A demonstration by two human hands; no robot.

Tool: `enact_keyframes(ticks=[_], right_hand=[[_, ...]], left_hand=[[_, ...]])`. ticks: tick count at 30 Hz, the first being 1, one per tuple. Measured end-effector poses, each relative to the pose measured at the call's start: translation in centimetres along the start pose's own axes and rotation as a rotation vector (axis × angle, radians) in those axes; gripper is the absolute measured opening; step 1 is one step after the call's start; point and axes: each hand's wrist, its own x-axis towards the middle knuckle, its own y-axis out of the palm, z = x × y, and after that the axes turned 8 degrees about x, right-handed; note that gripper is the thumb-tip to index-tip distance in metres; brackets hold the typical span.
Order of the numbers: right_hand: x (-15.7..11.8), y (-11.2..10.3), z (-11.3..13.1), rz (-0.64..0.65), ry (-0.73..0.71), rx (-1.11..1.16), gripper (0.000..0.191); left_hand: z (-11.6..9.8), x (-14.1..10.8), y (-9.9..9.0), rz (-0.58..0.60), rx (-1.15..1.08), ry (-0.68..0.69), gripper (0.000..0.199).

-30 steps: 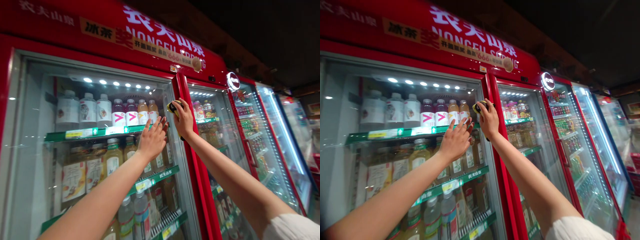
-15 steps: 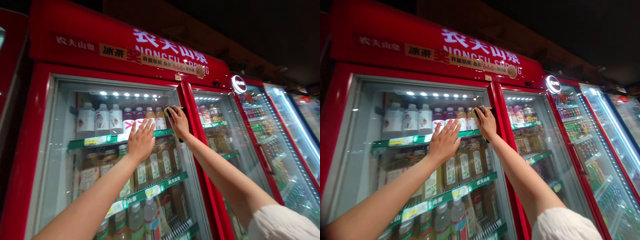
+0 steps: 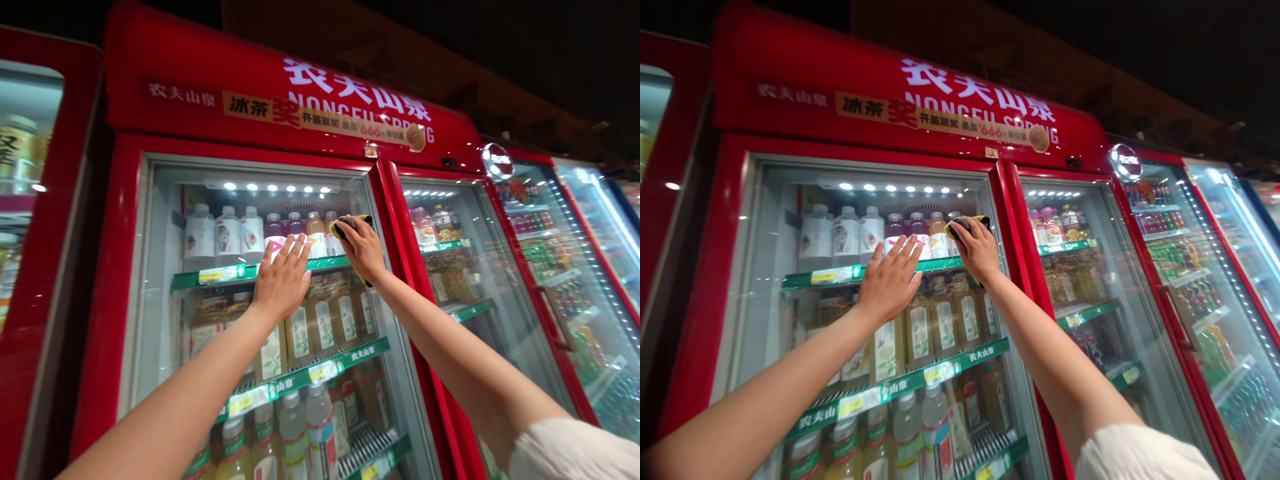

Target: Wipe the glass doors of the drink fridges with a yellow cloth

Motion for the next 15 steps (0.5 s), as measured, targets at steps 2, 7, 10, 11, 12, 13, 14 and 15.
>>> enact_keyframes(ticks=[2,7,10,11,12,13,14,15], right_hand=[[-1.1,-1.2,-0.9,0.066,-0.053,-0.005,0.043],[1.3,0.0,-1.5,-0.029,0.144,-0.067,0.045],[2.0,1.4,0.7,-0.089,0.213,-0.077,0.045],[1.5,1.5,1.3,-0.07,0.179,-0.064,0.045],[0.9,1.2,1.8,-0.034,0.121,-0.043,0.044],[0.1,0.8,2.0,0.012,0.052,-0.016,0.042],[-0.7,0.2,2.0,0.06,-0.017,0.012,0.041],[-1.2,-0.3,1.7,0.099,-0.07,0.035,0.041]], left_hand=[[0.6,-0.4,-0.2,0.003,-0.001,0.0,0.06],[2.2,-1.1,-0.4,-0.007,0.011,-0.075,0.061],[2.7,-1.2,-0.4,-0.022,0.007,-0.098,0.063],[2.7,-1.3,-0.4,-0.025,0.003,-0.098,0.063],[2.8,-1.3,-0.4,-0.025,0.0,-0.097,0.063],[2.9,-1.4,-0.4,-0.021,-0.002,-0.094,0.063],[3.0,-1.5,-0.5,-0.015,-0.002,-0.09,0.063],[3.2,-1.5,-0.6,-0.01,-0.001,-0.088,0.063]])
